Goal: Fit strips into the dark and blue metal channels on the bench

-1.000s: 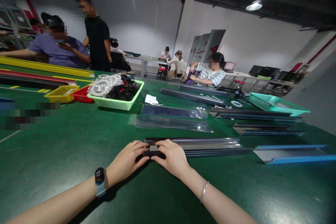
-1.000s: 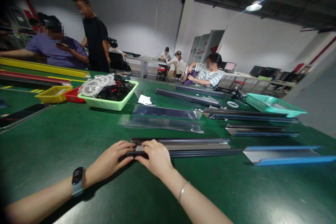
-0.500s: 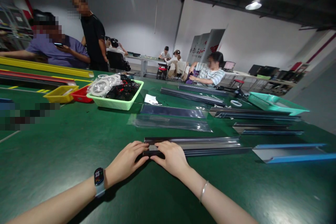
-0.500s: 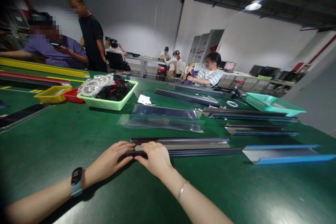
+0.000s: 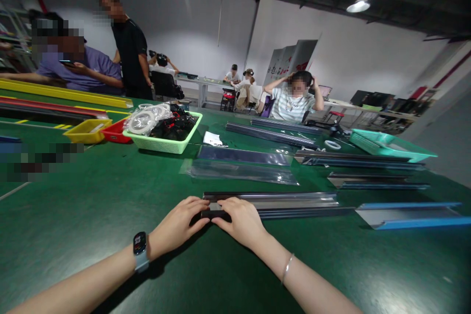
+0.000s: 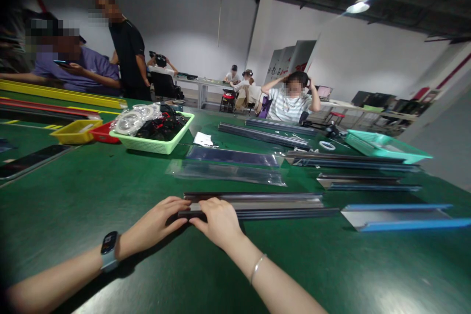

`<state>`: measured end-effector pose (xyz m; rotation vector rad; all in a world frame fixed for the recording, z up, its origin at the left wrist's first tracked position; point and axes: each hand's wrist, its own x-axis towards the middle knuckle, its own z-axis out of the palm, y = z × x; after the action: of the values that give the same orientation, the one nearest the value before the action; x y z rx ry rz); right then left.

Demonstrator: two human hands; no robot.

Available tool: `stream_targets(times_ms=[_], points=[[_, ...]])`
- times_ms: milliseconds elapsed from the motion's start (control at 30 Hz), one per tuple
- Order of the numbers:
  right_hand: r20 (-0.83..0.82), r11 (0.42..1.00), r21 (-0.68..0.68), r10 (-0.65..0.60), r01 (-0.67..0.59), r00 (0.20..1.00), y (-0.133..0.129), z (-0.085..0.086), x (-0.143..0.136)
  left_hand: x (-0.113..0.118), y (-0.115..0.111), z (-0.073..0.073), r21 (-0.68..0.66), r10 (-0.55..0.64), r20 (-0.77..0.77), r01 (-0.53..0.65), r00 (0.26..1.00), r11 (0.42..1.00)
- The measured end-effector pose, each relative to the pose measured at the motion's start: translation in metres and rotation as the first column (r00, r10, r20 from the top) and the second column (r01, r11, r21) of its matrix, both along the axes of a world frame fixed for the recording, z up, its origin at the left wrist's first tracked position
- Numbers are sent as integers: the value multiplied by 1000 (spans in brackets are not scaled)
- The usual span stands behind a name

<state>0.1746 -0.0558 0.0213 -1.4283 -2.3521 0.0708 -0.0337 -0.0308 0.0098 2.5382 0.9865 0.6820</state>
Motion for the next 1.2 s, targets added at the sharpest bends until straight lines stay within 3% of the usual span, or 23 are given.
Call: stream_targets(times_ms=[600, 1200], points=[[143, 998, 58, -27, 18, 989, 0, 2, 0, -2, -1, 0, -44, -2, 38, 4, 999, 999], [137, 999, 38, -32, 27, 990, 1, -1, 2, -5, 4, -6, -112, 35, 43, -30, 998, 993]])
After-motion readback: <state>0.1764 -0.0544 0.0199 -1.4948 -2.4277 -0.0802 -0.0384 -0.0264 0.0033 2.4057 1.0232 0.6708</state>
